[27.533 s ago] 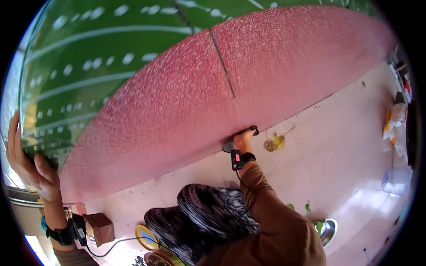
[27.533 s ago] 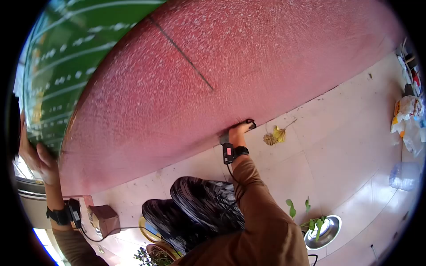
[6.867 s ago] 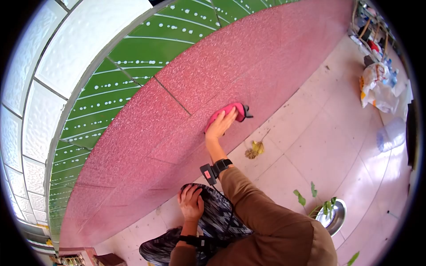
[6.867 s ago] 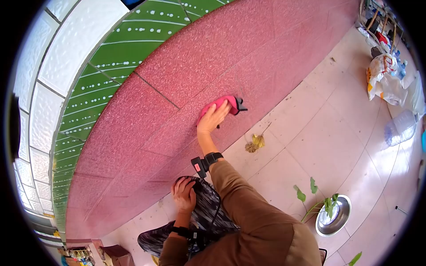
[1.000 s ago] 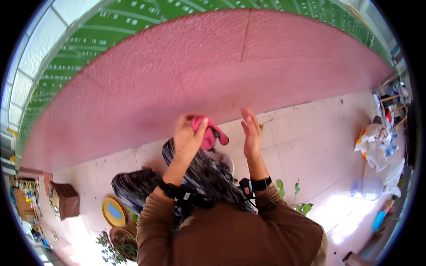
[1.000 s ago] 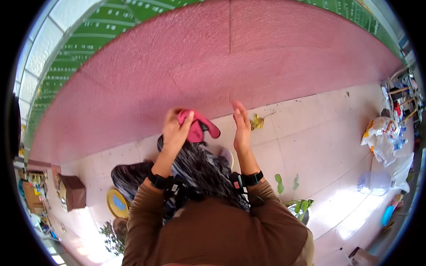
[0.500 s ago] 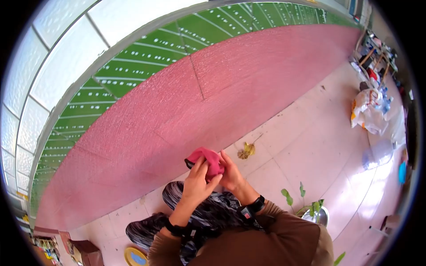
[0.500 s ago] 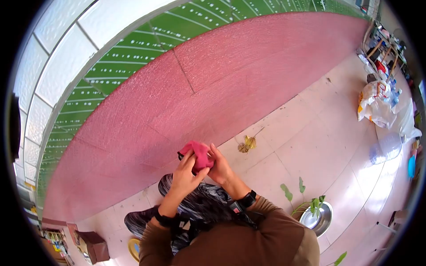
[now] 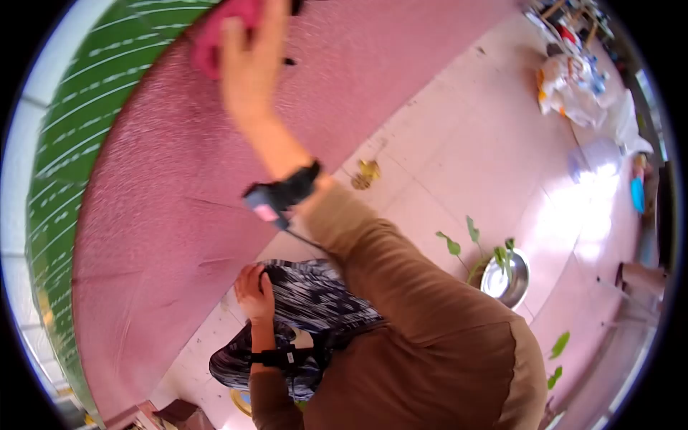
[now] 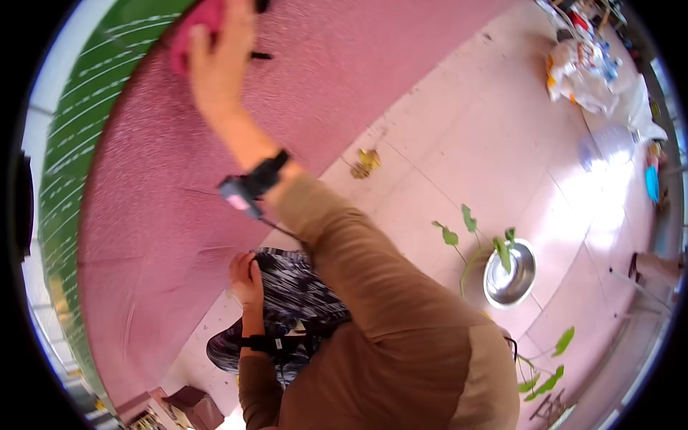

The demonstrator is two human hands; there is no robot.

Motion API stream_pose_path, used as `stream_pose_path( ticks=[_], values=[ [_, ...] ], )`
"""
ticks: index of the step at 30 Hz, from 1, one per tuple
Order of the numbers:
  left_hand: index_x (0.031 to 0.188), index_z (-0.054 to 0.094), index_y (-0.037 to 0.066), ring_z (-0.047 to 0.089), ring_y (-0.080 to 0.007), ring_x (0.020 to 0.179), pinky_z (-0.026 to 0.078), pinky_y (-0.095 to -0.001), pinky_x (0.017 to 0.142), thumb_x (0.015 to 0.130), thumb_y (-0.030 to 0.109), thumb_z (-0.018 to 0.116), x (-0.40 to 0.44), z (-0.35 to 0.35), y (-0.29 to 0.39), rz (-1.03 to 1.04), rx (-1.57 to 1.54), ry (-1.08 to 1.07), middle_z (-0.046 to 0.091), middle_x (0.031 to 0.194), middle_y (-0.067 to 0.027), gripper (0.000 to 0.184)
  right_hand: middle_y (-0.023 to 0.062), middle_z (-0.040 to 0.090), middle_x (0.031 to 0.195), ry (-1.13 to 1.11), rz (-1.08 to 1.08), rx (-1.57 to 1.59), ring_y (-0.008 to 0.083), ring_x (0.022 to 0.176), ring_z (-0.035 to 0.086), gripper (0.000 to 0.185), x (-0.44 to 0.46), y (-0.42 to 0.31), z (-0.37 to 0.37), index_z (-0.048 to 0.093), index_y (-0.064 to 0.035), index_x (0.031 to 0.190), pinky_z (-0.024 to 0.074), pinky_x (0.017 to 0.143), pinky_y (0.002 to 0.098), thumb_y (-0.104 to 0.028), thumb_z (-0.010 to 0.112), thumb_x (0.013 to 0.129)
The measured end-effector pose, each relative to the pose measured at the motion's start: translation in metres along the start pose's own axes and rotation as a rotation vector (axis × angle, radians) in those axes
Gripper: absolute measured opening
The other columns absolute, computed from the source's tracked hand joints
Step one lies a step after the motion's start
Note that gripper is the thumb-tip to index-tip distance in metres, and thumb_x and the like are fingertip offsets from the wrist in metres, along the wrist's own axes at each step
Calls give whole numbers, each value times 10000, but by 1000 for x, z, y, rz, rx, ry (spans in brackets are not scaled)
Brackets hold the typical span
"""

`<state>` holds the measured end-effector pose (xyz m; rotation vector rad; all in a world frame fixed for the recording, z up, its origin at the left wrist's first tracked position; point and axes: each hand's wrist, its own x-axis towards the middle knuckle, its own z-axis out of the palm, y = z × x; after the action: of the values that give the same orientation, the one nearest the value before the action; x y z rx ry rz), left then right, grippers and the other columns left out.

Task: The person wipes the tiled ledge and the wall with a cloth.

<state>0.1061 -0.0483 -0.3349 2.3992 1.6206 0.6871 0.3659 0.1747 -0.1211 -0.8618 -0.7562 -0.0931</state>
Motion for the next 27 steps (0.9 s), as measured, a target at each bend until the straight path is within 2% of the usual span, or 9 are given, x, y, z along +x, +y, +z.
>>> stream_pose_path(
  ticks=[2,5,11,13,14,18,20,23,27],
  values=[
    [944,637,49,554,-318,991,421,-402,875,834,137,566,4,-1,4,17,63,54,615,1012,-105,158,229,280,1436,-33,-86,-396,378,1260,344,579,-23,1,12,316,-34,1384,267,1051,426,-329,499,921],
    [931,637,51,557,-318,977,421,-407,869,830,116,554,5,1,-2,-4,65,36,615,1002,-112,146,266,146,1463,-17,41,-239,472,1294,230,566,-66,6,20,294,-5,1380,114,1066,594,-216,479,889],
    [1146,576,34,536,-317,1032,408,-388,898,907,145,473,-46,41,-84,-153,170,-76,594,1104,-154,283,245,137,1479,39,423,-252,431,1346,171,523,-158,15,16,303,-21,1387,131,1091,503,-191,460,918],
    [1261,454,7,513,-253,1097,394,-364,937,935,156,476,-61,61,-110,-515,-1004,213,533,1231,-115,360,232,131,1486,56,441,-248,411,1358,162,509,-171,15,19,296,-17,1390,130,1097,479,-174,443,929],
    [1261,454,7,513,-253,1097,394,-364,937,935,156,476,-59,57,-107,-518,-1005,216,533,1231,-115,360,232,127,1487,64,460,-242,411,1359,156,502,-174,15,20,296,-17,1391,128,1097,478,-172,435,934],
    [1331,396,51,395,-246,1256,281,-363,1063,908,337,470,-58,38,-86,-452,-505,37,429,1370,-79,515,243,116,1486,73,479,-224,414,1362,143,493,-177,14,22,283,-17,1398,118,1101,476,-165,412,945],
    [1074,586,14,530,-297,1061,397,-378,919,904,127,472,-61,34,-92,-469,73,-187,575,1136,-161,234,249,111,1484,46,443,-264,417,1363,137,496,-173,15,21,275,-18,1402,115,1102,475,-164,408,946],
    [951,635,31,538,-331,1019,407,-407,888,861,105,483,-20,8,-32,-84,90,56,601,1039,-157,191,254,121,1480,-70,301,-318,456,1337,165,502,-147,20,11,284,-14,1396,108,1093,535,-244,357,956],
    [960,634,58,549,-311,1022,400,-409,898,841,91,509,-13,4,-22,-83,-18,115,614,1033,-97,176,273,280,1414,-278,69,-532,414,1287,298,470,-47,1,-19,352,1,1347,236,1063,470,-180,459,927]
  ],
)
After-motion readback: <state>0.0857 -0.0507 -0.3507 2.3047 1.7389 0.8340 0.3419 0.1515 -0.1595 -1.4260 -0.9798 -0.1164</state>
